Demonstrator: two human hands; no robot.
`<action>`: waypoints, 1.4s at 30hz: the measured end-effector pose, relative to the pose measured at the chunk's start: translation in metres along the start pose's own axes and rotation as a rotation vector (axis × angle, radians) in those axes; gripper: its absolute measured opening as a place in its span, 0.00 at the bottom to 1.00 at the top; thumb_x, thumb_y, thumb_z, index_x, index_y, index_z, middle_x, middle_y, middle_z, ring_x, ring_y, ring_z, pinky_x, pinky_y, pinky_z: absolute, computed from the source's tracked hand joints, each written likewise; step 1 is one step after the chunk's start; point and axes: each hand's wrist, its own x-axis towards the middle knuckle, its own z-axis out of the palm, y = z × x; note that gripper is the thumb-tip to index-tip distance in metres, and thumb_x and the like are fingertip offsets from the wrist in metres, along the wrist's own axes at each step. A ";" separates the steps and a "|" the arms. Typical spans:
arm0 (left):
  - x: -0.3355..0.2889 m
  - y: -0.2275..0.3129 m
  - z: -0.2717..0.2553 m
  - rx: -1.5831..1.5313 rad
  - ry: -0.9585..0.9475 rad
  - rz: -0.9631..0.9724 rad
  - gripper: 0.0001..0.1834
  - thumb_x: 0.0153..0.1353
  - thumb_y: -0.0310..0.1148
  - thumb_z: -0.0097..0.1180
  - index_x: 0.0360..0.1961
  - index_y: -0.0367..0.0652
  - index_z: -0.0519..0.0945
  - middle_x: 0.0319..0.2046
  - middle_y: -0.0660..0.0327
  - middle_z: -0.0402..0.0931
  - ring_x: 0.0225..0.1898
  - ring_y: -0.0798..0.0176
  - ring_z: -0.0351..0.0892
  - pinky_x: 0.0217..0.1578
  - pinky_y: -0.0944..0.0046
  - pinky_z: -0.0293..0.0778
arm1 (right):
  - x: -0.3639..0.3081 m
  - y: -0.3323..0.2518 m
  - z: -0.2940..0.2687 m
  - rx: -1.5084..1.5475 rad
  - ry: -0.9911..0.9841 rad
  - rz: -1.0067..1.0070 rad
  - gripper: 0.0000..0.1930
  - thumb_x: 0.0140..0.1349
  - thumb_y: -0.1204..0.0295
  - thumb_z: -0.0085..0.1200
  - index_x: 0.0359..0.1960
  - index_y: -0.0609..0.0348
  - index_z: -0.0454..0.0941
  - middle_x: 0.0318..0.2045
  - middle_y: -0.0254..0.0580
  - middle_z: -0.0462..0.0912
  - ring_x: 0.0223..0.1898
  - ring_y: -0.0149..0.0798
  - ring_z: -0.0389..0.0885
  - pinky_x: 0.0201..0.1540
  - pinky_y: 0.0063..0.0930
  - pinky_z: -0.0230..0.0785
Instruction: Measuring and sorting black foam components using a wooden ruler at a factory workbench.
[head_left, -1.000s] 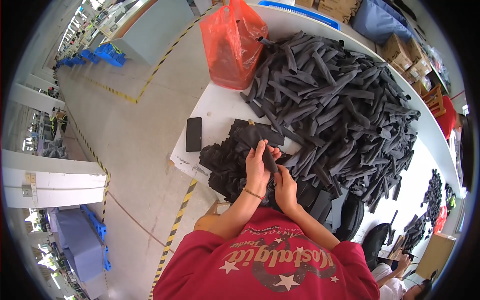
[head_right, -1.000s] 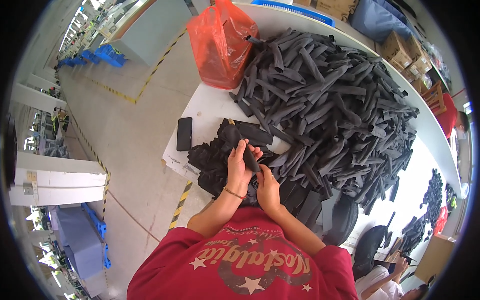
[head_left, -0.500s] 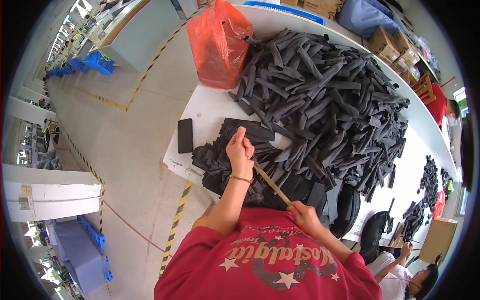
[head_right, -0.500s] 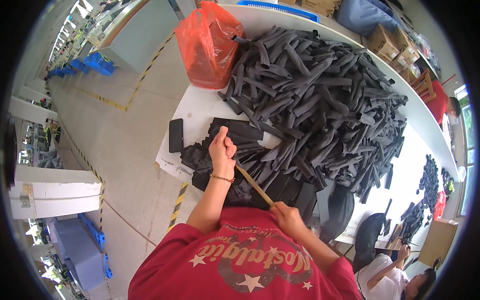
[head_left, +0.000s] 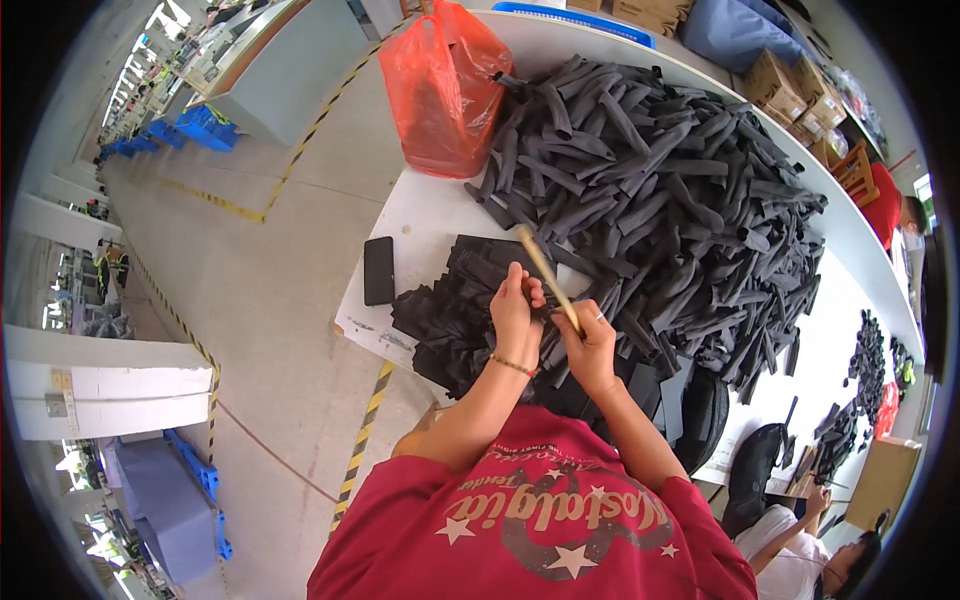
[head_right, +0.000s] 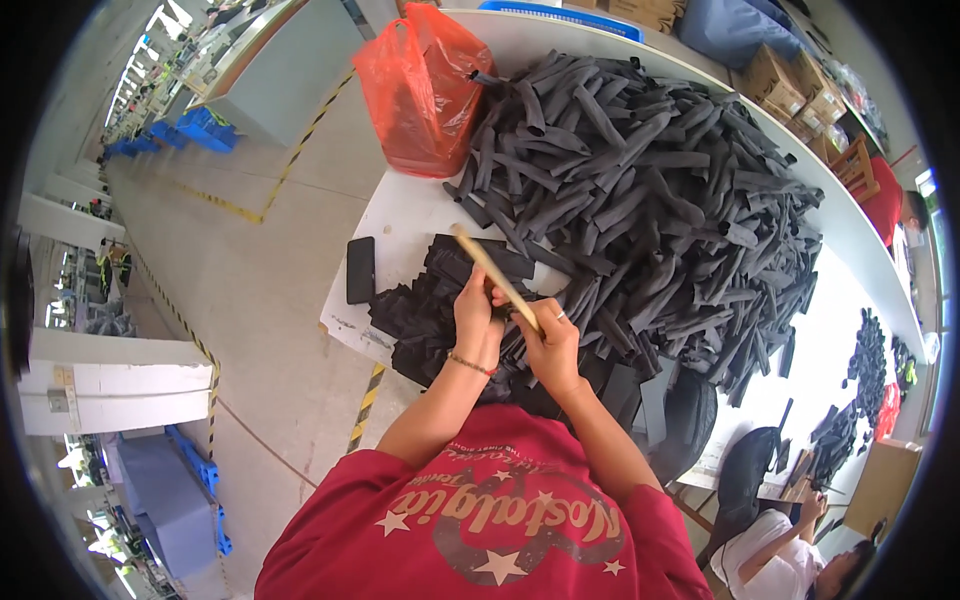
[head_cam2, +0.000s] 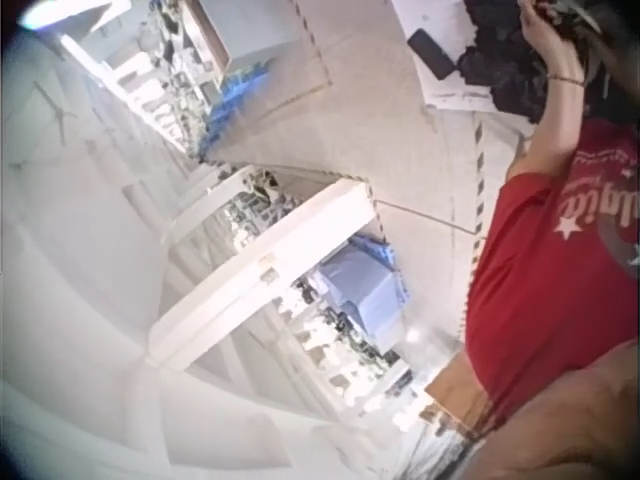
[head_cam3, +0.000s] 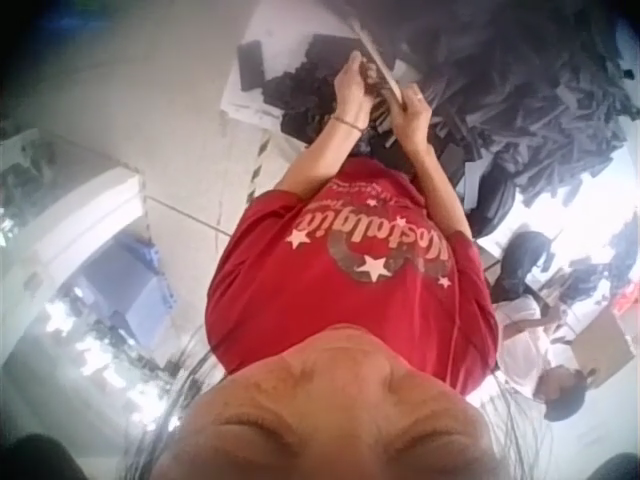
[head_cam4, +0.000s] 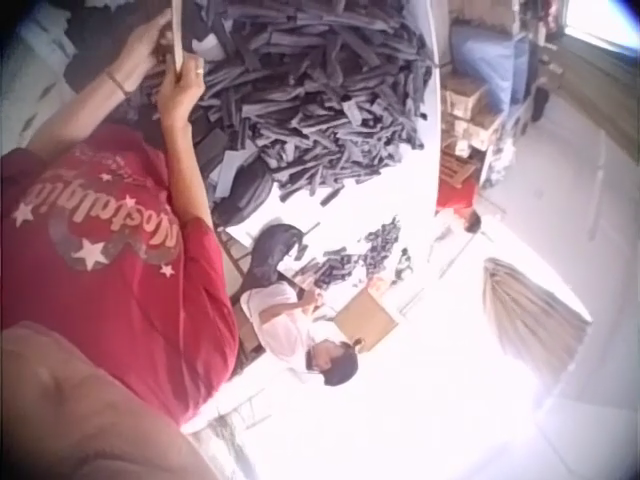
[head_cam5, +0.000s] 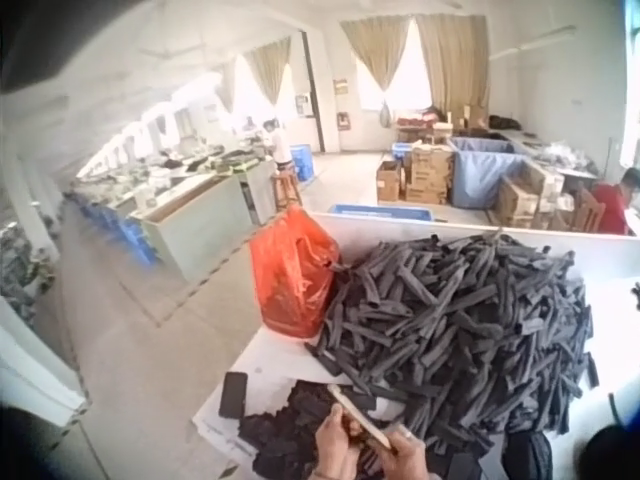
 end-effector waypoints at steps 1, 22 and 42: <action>-0.001 0.002 0.000 0.145 -0.016 0.042 0.10 0.66 0.35 0.55 0.37 0.38 0.74 0.27 0.62 0.75 0.23 0.70 0.72 0.25 0.70 0.72 | 0.004 0.000 -0.004 0.014 -0.010 0.065 0.05 0.56 0.82 0.58 0.34 0.67 0.78 0.28 0.41 0.75 0.30 0.38 0.75 0.34 0.25 0.66; 0.070 0.025 -0.011 1.530 -0.599 0.705 0.08 0.59 0.32 0.56 0.28 0.40 0.80 0.26 0.62 0.77 0.25 0.63 0.75 0.29 0.66 0.72 | 0.269 0.040 -0.075 0.101 0.481 0.071 0.13 0.66 0.65 0.55 0.41 0.65 0.77 0.21 0.26 0.70 0.22 0.21 0.63 0.26 0.17 0.55; 0.118 0.075 0.000 1.595 -0.626 0.320 0.07 0.45 0.27 0.67 0.28 0.41 0.84 0.28 0.61 0.80 0.39 0.58 0.76 0.46 0.61 0.70 | 0.045 0.072 -0.134 -0.727 -0.231 -0.175 0.09 0.55 0.75 0.60 0.38 0.54 0.82 0.22 0.36 0.75 0.26 0.39 0.77 0.27 0.32 0.70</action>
